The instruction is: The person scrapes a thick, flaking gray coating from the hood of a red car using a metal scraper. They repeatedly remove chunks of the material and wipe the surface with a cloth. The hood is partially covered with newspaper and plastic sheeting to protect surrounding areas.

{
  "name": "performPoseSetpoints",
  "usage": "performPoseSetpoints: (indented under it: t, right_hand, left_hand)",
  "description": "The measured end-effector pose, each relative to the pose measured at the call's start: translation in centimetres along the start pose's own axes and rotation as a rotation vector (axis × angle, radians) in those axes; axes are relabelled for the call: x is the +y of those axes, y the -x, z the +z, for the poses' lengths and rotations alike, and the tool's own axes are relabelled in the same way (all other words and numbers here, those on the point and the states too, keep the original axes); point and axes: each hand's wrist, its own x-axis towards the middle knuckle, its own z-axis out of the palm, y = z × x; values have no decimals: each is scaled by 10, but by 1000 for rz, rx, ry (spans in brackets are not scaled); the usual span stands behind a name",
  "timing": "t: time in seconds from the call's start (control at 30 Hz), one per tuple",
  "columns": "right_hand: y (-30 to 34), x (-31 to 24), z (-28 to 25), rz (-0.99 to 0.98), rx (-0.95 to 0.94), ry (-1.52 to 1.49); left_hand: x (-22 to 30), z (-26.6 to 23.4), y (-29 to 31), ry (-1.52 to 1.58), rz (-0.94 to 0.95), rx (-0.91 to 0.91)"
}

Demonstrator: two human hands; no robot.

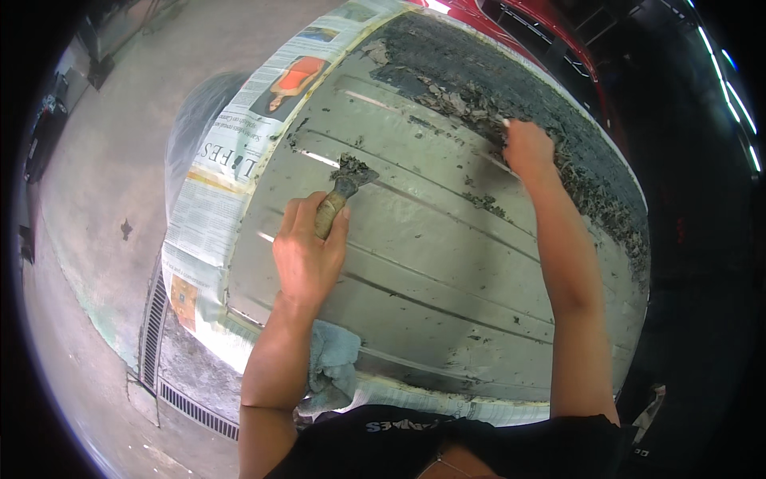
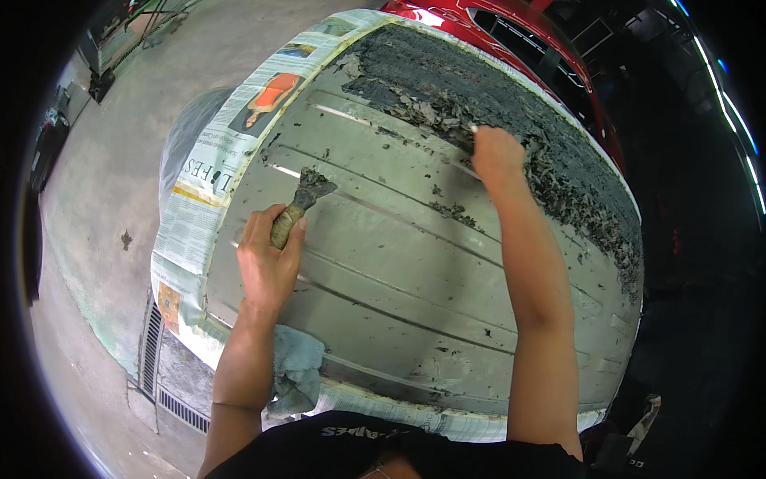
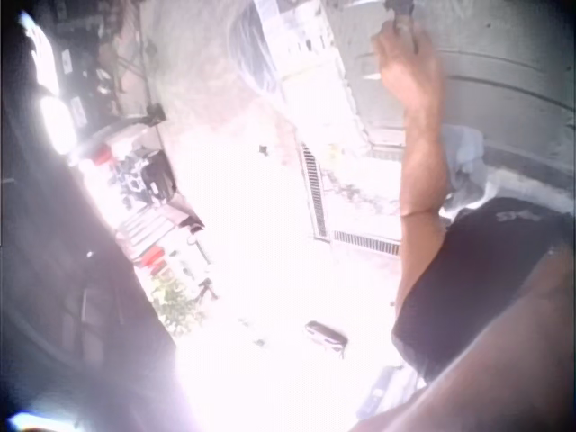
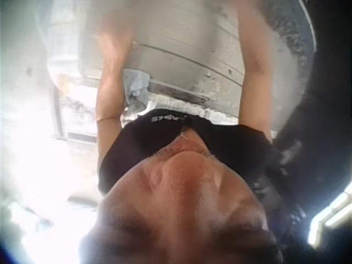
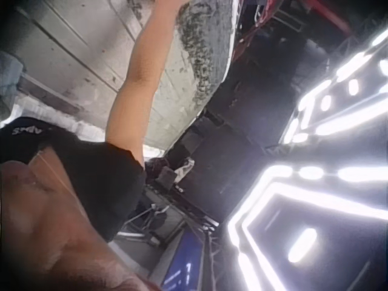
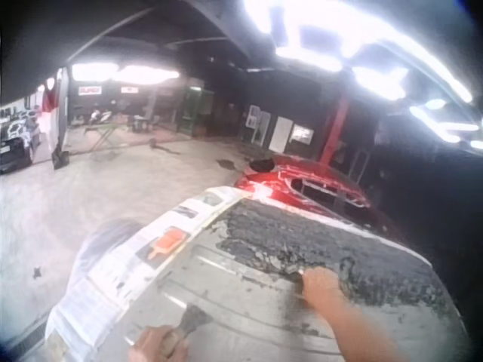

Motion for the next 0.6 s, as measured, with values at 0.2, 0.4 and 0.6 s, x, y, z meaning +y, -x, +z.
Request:
performPoseSetpoints:
  t: [0.2, 0.4, 0.6]
  right_hand:
    - [22, 16, -35, 50, 67, -195]
    - [43, -14, 8, -119, 19, -56]
    - [31, 96, 15, 95, 32, 102]
  left_hand:
    - [-9, 6, 4, -3, 105, 37]
    - [-12, 0, 4, -44, 79, 31]
    - [-12, 2, 5, -34, 79, 32]
